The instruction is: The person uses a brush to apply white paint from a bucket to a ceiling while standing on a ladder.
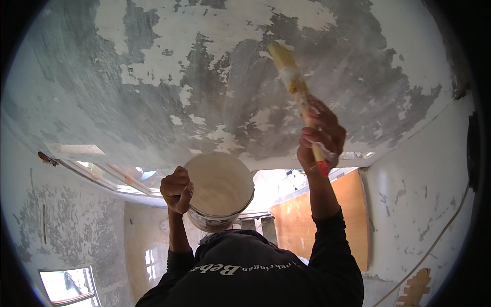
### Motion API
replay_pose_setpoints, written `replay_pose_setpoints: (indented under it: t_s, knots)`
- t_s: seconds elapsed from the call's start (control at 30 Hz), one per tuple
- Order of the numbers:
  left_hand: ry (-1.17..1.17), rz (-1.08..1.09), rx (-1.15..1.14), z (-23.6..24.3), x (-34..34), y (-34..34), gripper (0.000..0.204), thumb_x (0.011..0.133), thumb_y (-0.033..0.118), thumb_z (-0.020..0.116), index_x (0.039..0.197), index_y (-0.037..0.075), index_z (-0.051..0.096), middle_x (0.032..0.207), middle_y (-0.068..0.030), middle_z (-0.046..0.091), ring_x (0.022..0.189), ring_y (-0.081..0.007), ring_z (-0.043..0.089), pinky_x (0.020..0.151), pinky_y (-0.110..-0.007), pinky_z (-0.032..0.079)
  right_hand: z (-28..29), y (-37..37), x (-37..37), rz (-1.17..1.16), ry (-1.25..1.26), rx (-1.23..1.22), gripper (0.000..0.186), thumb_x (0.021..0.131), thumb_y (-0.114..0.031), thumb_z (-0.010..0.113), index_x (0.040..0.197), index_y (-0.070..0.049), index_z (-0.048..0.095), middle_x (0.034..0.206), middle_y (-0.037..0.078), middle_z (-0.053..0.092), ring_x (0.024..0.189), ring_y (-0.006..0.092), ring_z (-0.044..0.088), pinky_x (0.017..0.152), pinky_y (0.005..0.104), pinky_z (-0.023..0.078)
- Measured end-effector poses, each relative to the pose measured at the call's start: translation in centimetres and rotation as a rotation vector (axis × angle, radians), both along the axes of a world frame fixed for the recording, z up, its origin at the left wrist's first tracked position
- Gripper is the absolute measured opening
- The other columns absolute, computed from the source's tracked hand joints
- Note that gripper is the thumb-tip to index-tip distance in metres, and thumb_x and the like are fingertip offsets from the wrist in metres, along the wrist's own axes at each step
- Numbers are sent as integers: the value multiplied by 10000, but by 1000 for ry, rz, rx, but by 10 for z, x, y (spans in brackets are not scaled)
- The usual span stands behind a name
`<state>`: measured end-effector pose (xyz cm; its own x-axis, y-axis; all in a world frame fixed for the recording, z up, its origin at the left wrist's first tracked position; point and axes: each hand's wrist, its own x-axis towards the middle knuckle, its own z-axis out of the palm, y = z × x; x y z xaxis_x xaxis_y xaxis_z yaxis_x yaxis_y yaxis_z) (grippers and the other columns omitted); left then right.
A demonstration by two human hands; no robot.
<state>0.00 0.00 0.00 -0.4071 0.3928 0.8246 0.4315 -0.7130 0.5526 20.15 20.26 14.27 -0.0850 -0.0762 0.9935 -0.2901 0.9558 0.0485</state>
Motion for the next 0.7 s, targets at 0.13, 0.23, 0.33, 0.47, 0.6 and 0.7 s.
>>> replay_pose_setpoints:
  t_s: [0.13,0.23,0.33,0.47,0.6,0.7]
  knots:
    - [43,-48,-48,3,-8,-1,156,544,-52,499,434,19,414,413,-38,379,402,-163,287,529,-324,284,-49,3,-3,-182,-102,-17,337,570,-27,804,875,-110,688,1025,82,636,988,304,631,746,361,579]
    - [35,-92,-40,7,-7,3,170,545,-62,517,434,18,416,410,-38,381,394,-166,293,528,-322,288,-93,-6,6,-147,-275,-106,334,547,-58,813,851,-110,686,1008,56,638,971,293,641,758,360,579]
    - [43,-119,-48,9,-13,8,189,557,-62,525,430,22,413,404,-35,377,384,-167,285,529,-322,290,-108,-14,13,-72,-476,-168,318,589,-46,802,876,-83,671,997,68,651,961,281,648,778,366,565]
    - [45,-184,-42,15,-19,17,188,557,-64,518,427,16,409,396,-33,357,374,-169,266,526,-322,289,-105,-9,22,-55,-634,-361,287,656,-62,787,907,-65,647,1015,79,645,940,266,651,767,353,574]
    - [29,-206,-56,19,-20,27,175,547,-68,500,427,12,400,399,-34,349,375,-168,259,523,-321,286,-57,3,17,-63,-598,-286,269,654,-24,778,877,-11,627,983,93,659,915,261,659,743,336,575]
    - [55,-220,-45,21,-23,31,174,534,-69,489,423,14,385,402,-36,353,376,-169,259,521,-319,283,-26,6,12,-10,-462,-360,230,643,-52,787,832,-23,660,937,94,672,907,251,667,775,342,574]
